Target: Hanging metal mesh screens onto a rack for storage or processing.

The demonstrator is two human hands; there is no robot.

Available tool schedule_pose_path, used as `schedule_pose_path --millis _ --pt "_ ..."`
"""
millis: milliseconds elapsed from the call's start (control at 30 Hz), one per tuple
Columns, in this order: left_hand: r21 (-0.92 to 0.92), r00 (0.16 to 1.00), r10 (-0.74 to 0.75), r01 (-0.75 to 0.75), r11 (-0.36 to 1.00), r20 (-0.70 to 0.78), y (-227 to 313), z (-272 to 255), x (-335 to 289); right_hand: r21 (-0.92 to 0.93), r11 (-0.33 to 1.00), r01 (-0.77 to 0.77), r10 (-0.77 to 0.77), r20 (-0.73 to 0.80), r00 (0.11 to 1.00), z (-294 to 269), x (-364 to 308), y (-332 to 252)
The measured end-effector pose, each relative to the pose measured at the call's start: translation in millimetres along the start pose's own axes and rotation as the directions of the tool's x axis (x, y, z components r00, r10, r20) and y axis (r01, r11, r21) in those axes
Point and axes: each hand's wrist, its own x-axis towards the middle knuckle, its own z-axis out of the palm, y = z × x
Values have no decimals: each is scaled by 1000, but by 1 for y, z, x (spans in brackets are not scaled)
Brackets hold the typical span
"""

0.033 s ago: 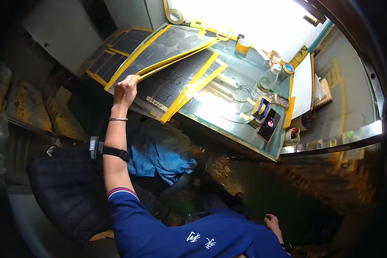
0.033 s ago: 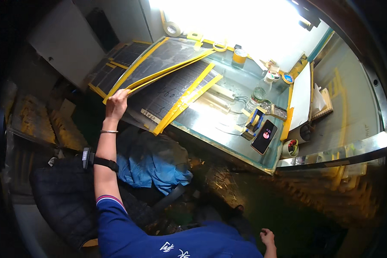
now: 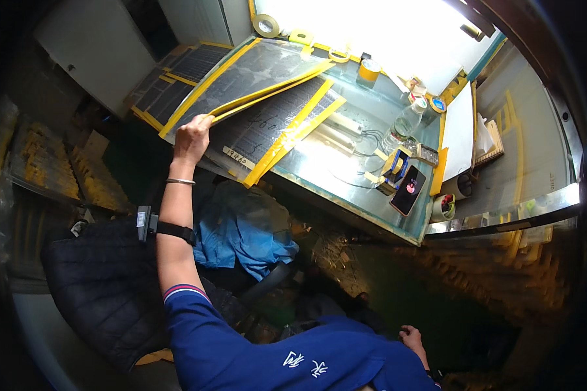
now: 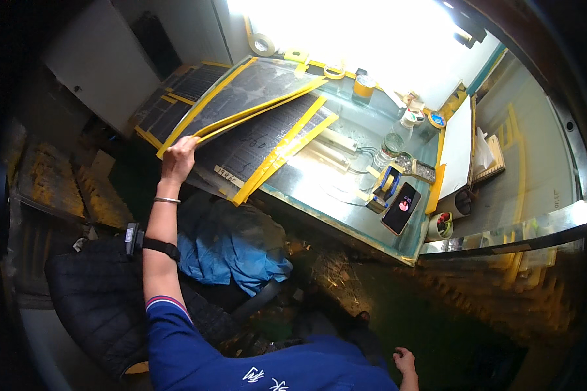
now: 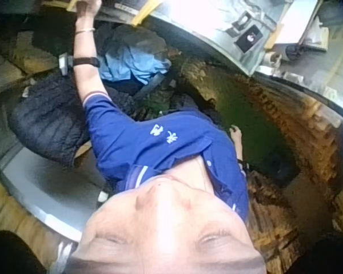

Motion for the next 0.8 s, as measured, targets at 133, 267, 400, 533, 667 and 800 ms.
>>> schedule_pose_path --millis 133,267,400,533,667,800 --pt "64 994 109 -110 992 21 1 15 -12 46 997 -63 61 36 997 -2 -6 -27" --pt "49 980 176 -181 982 98 39 22 -31 16 1000 17 -17 27 999 -6 0 -26" --pt "-67 971 47 -33 997 234 120 4 -53 31 834 551 -552 69 831 -9 20 -123" --pt "-375 981 -79 142 916 177 203 -8 -59 285 549 785 -835 202 511 11 -5 -315" --pt "-631 962 -203 274 725 185 275 -20 -51 748 446 492 -836 153 526 62 -40 -422" --pt "-693 928 -267 371 619 258 301 -54 -41 657 405 637 -689 -239 684 92 -38 -428"
